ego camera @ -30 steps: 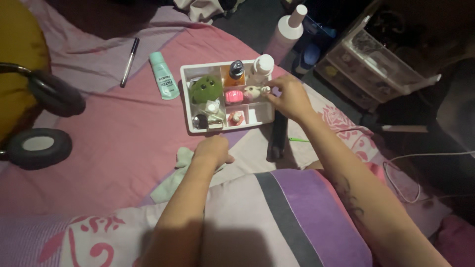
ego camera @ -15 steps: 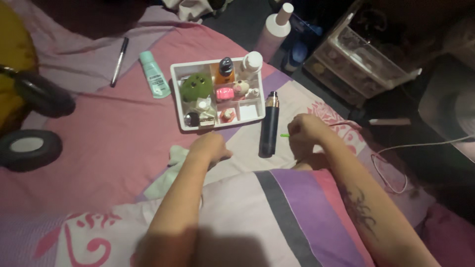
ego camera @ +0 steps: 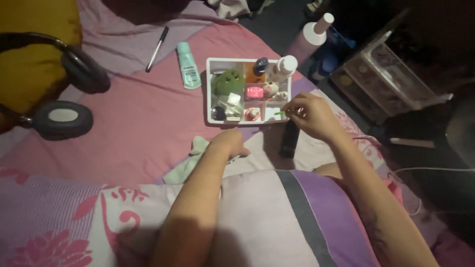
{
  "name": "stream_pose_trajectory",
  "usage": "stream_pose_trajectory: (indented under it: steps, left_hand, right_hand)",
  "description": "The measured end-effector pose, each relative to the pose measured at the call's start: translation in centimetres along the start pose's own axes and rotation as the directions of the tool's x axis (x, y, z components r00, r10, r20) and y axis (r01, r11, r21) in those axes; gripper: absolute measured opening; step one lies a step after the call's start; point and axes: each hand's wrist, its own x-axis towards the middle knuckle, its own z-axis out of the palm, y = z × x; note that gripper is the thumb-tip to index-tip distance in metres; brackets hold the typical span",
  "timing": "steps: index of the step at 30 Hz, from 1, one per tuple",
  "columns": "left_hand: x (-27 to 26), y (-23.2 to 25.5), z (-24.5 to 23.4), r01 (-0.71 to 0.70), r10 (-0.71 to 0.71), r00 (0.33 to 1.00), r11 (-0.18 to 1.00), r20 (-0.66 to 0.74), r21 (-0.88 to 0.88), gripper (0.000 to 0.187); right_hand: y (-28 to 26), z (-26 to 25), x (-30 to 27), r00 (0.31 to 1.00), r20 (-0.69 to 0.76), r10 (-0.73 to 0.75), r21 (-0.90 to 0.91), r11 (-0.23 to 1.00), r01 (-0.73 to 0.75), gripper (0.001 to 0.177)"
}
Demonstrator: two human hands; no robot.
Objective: The person organizes small personal items on a bed, including a green plush toy, a vape pen, and various bottles and containers. They place these items into a white compartmentalized tray and then move the tray into a clear plastic drawer unit.
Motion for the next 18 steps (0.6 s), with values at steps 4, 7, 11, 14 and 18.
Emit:
stream_pose_trajectory:
  steps: [4, 7, 11, 14, 18]
  left_hand:
    - [0.4, 0.3, -0.3, -0.052, 0.052, 0.999, 0.998, 0.007, 0.044, 0.048]
    - [-0.1, 0.5, -0.8, 0.018, -0.018, 1.000, 1.000, -0.014, -0.017, 0.050]
    - [-0.3, 0.9, -1.4, 0.074, -0.070, 0.995, 0.996, 0.072, -0.048, 0.041]
    - [0.1, 0.8, -1.4, 0.094, -0.090, 0.993, 0.994, 0.072, -0.063, 0.039]
    - [1.2, 0.8, -1.4, 0.111, -0.106, 0.989, 0.993, 0.099, -0.044, 0.050]
  right_hand:
    - [-2.5, 0.1, 1.0, 0.994, -0.099, -0.042, -0.117, 0.993, 0.031, 0.018]
    - [-4.5, 0.1, 1.8, 0.996, -0.087, -0.024, -0.125, 0.992, 0.013, 0.020]
    - [-6.8, 0.3, 3.1, 0.999, -0.046, -0.029, -0.024, 0.999, 0.028, 0.025]
    - [-8.3, 0.5, 4.2, 0.990, -0.040, -0.136, 0.036, 0.990, 0.138, 0.017]
    - [-10.1, 0.2, 7.7, 0.912, -0.081, -0.403, -0.150, 0.909, 0.388, 0.016]
